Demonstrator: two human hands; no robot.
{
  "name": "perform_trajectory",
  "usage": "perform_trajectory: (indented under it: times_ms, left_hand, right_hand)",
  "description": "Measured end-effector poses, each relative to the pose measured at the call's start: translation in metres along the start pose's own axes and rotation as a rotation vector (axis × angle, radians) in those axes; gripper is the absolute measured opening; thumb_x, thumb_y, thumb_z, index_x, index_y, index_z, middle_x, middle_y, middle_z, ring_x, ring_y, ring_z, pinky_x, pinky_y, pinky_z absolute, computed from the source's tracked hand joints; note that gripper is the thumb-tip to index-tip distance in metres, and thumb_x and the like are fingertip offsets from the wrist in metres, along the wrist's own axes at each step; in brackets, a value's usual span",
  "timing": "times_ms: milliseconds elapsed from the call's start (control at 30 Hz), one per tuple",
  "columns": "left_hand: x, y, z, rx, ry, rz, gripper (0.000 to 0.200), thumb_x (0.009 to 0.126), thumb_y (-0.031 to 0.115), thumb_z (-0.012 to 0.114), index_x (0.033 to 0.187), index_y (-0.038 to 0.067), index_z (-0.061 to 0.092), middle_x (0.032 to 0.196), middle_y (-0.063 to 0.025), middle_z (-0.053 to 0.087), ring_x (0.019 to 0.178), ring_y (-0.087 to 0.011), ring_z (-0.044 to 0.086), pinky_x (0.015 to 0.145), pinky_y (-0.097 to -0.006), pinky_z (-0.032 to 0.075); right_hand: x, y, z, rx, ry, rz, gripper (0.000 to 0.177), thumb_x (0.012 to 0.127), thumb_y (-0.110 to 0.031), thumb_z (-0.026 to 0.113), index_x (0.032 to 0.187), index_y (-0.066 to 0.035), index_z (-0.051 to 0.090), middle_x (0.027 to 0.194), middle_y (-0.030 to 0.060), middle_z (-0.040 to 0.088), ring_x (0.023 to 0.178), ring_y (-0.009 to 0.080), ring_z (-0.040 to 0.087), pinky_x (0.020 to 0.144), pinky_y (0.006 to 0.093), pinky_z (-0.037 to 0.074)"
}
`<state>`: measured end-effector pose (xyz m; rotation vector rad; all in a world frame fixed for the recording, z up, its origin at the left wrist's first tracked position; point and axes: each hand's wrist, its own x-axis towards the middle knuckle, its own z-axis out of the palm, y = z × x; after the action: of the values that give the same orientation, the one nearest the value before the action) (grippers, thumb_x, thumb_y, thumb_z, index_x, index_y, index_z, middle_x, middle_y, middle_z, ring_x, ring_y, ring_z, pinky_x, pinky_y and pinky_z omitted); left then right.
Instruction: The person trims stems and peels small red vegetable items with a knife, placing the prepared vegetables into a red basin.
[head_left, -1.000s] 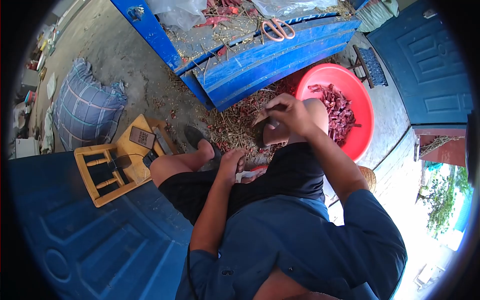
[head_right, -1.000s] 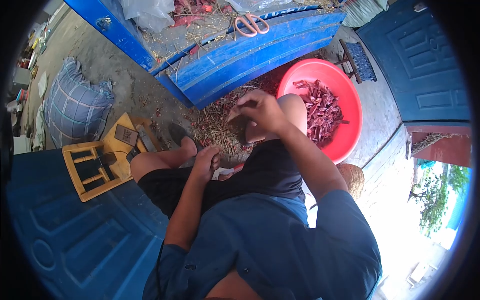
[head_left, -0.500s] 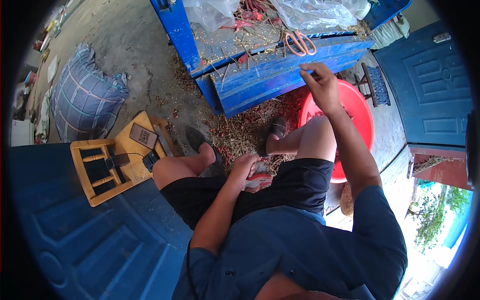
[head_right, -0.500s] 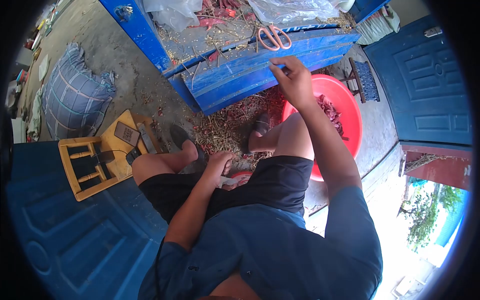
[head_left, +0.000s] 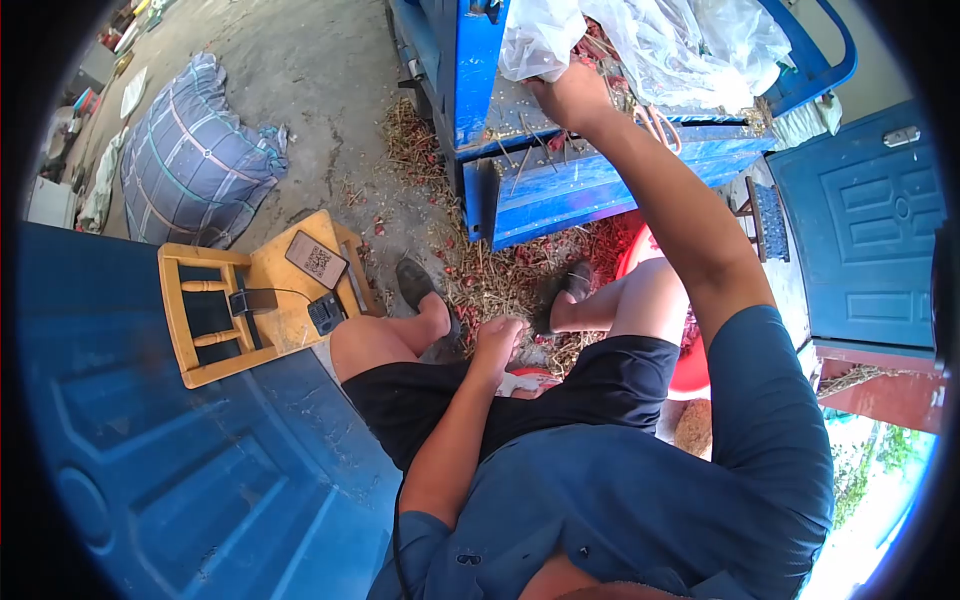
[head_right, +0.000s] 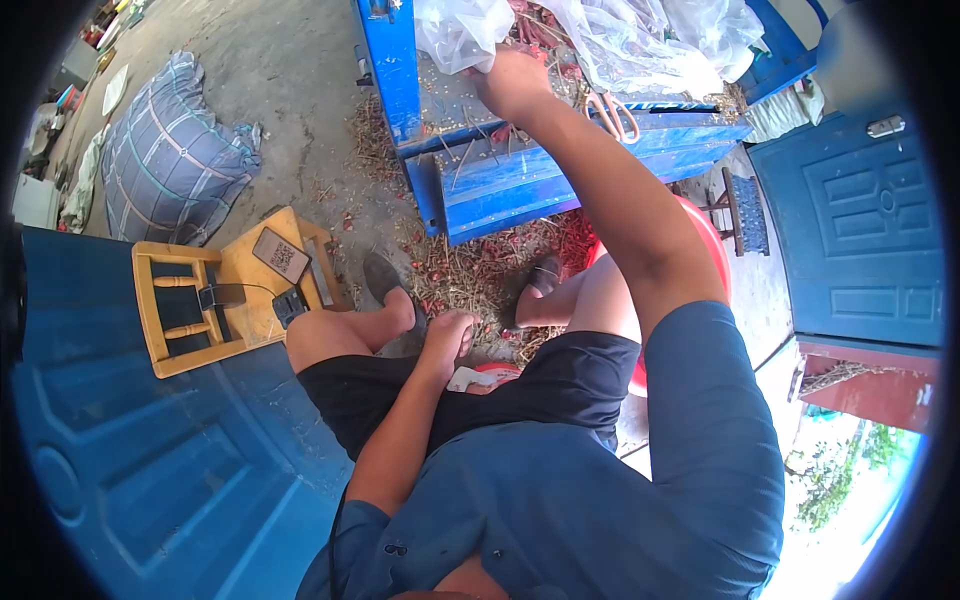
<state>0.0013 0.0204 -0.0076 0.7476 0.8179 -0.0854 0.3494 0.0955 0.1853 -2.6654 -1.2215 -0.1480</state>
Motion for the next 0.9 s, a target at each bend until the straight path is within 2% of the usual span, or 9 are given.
perform_trajectory:
  times_ms: [67,133,167,200,267,300,400,667,900]
  left_hand:
    - [0.001,-0.003,0.003,0.023,-0.033,0.009,0.013,0.091,0.013,0.056,0.088,0.004,0.066,0.061,0.0071,0.044,0.047,-0.0027,0.035,0.042,-0.0212,0.026]
    - [0.003,-0.009,0.006,0.054,-0.067,0.020,0.013,0.091,0.013,0.057,0.088,0.004,0.066,0.061,0.0071,0.044,0.047,-0.0027,0.035,0.042,-0.0212,0.026]
    - [0.004,-0.012,0.008,0.069,-0.067,0.018,0.013,0.091,0.013,0.057,0.087,0.004,0.066,0.061,0.0072,0.044,0.047,-0.0027,0.035,0.042,-0.0211,0.026]
    - [0.004,-0.013,0.010,0.084,-0.067,0.017,0.014,0.091,0.014,0.057,0.087,0.004,0.066,0.060,0.0072,0.044,0.047,-0.0027,0.035,0.042,-0.0210,0.026]
    - [0.003,-0.017,0.011,0.106,-0.079,0.019,0.014,0.092,0.015,0.058,0.087,0.005,0.066,0.061,0.0070,0.045,0.047,-0.0027,0.036,0.042,-0.0207,0.027]
    - [0.004,-0.018,0.013,0.106,-0.077,0.018,0.014,0.092,0.015,0.057,0.087,0.005,0.066,0.061,0.0068,0.045,0.047,-0.0028,0.036,0.042,-0.0206,0.027]
    - [0.003,-0.024,0.013,0.148,-0.056,0.006,0.014,0.092,0.015,0.057,0.087,0.006,0.067,0.061,0.0063,0.047,0.047,-0.0030,0.037,0.042,-0.0207,0.027]
    - [-0.008,-0.029,0.007,0.226,0.004,-0.037,0.011,0.089,0.017,0.058,0.087,0.008,0.063,0.060,0.0060,0.045,0.048,-0.0047,0.039,0.042,-0.0220,0.027]
    - [-0.005,-0.037,0.001,0.242,0.021,-0.037,0.011,0.088,0.017,0.059,0.087,0.007,0.063,0.059,0.0060,0.044,0.047,-0.0051,0.037,0.043,-0.0223,0.027]
  right_hand:
    - [-0.012,0.012,-0.009,0.003,-0.029,0.056,0.027,0.088,-0.029,0.061,0.103,-0.008,0.068,0.107,0.0150,0.070,0.101,0.0353,0.065,0.085,0.0445,0.052]
    - [-0.038,0.020,-0.028,0.255,0.105,-0.116,0.025,0.088,-0.023,0.064,0.106,-0.007,0.068,0.105,0.0148,0.070,0.097,0.0345,0.066,0.083,0.0419,0.052]
    - [-0.051,0.021,-0.034,0.389,0.222,-0.169,0.024,0.089,-0.019,0.067,0.108,-0.004,0.067,0.095,0.0116,0.071,0.086,0.0276,0.068,0.079,0.0377,0.052]
    - [-0.061,0.024,-0.038,0.381,0.233,-0.164,0.024,0.089,-0.019,0.067,0.108,-0.004,0.067,0.095,0.0116,0.071,0.086,0.0276,0.068,0.079,0.0377,0.052]
    - [-0.082,0.030,-0.041,0.843,0.170,-0.005,0.018,0.094,-0.015,0.065,0.107,-0.004,0.067,0.081,0.0013,0.065,0.070,0.0106,0.059,0.063,0.0251,0.048]
    - [-0.090,0.033,-0.045,0.904,0.116,0.026,0.018,0.097,-0.018,0.061,0.106,-0.002,0.064,0.083,-0.0017,0.064,0.069,0.0067,0.058,0.060,0.0231,0.047]
    - [-0.111,0.045,-0.047,1.173,-0.012,0.247,0.019,0.096,-0.021,0.062,0.104,-0.004,0.062,0.082,0.0025,0.066,0.068,0.0100,0.063,0.061,0.0272,0.050]
    - [-0.159,0.053,-0.031,1.894,-0.126,0.335,0.012,0.098,-0.016,0.055,0.105,-0.007,0.055,0.084,0.0041,0.065,0.063,0.0108,0.065,0.052,0.0248,0.052]
    - [-0.168,0.065,-0.015,1.671,-0.075,0.409,0.012,0.095,-0.018,0.058,0.101,-0.008,0.058,0.077,0.0019,0.061,0.055,0.0085,0.056,0.050,0.0248,0.052]
